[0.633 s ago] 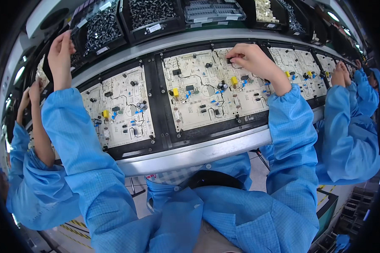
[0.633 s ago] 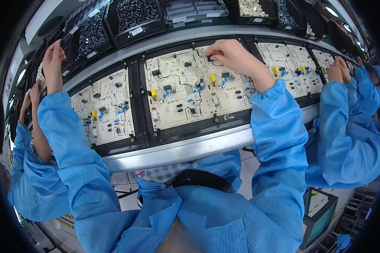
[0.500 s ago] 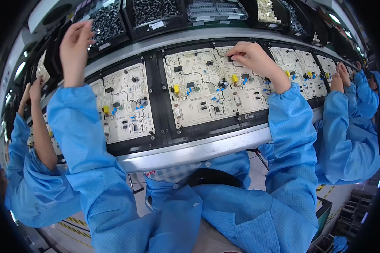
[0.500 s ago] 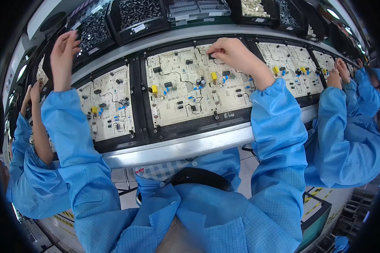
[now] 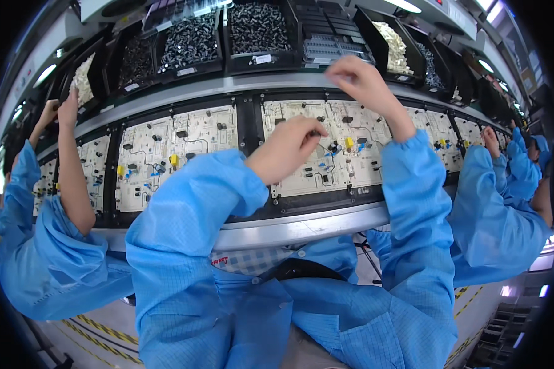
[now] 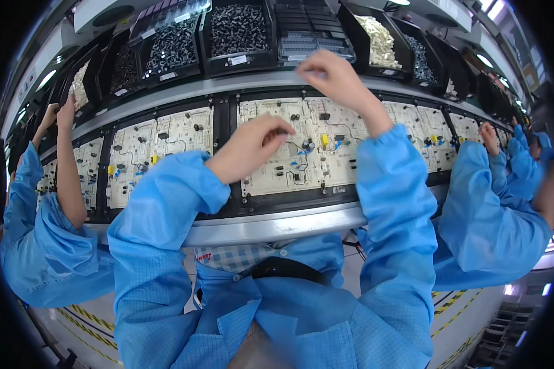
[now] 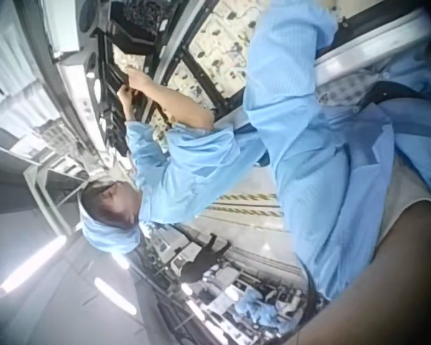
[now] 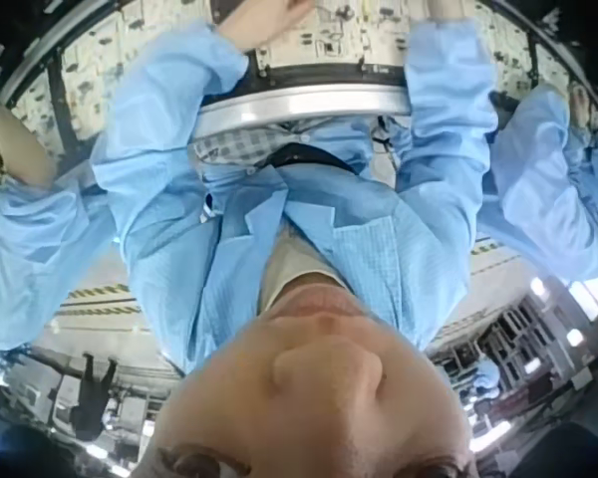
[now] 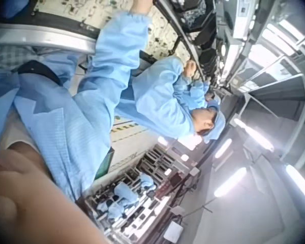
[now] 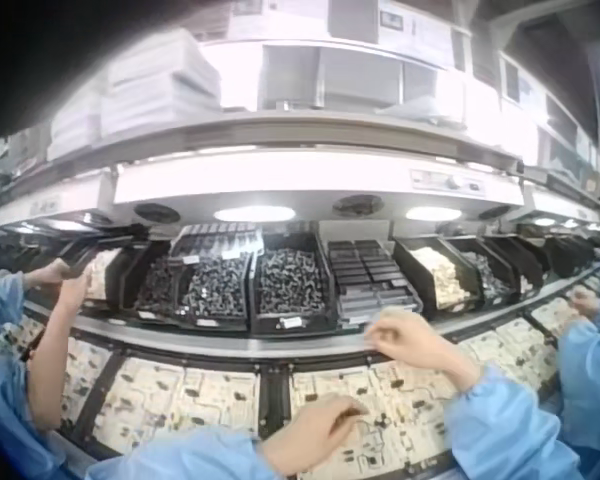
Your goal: Assembling electronic components onto printed circuit boards on a production line.
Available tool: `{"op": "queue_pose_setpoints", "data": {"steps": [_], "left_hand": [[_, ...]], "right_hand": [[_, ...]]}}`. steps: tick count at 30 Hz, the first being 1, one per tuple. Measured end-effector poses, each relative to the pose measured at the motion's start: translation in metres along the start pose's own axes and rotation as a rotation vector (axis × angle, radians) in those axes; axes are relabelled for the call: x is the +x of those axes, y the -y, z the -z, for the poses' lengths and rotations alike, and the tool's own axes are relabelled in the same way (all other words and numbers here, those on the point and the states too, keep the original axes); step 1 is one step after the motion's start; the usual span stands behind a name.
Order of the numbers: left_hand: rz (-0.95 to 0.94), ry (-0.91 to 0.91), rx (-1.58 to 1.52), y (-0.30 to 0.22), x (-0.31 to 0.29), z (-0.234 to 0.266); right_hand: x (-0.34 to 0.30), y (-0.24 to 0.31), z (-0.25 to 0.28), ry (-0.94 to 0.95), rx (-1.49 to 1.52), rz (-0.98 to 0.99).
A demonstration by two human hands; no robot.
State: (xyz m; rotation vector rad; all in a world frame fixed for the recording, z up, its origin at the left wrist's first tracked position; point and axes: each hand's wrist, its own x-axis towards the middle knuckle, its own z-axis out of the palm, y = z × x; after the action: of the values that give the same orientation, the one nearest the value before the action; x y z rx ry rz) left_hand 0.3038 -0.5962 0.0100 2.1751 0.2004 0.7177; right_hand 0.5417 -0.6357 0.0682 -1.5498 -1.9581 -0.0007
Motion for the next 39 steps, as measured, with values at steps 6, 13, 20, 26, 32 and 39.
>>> {"op": "queue_pose_setpoints", "data": {"steps": [6,13,20,26,32,39], "left_hand": [[0.012,0.065,-0.076,-0.009,-0.015,-0.014],[0.076,0.151,-0.12,-0.019,-0.014,-0.013],[0.084,0.069,-0.179,-0.019,-0.007,-0.01],[0.186,0.007,-0.326,-0.007,-0.011,-0.012],[0.206,0.118,-0.218,-0.012,-0.001,-0.011],[0.172,0.14,-0.209,-0.018,0.003,-0.007]], "right_hand": [[0.134,-0.006,-0.05,-0.096,-0.767,0.26],[0.158,-0.024,-0.079,-0.05,-1.211,0.188],[0.156,-0.024,-0.088,-0.03,-1.199,0.141],[0.161,0.008,-0.082,0.18,-1.071,0.107],[0.171,-0.065,-0.083,0.15,-1.048,0.284],[0.165,-0.05,-0.088,0.047,-0.9,0.34]]}}
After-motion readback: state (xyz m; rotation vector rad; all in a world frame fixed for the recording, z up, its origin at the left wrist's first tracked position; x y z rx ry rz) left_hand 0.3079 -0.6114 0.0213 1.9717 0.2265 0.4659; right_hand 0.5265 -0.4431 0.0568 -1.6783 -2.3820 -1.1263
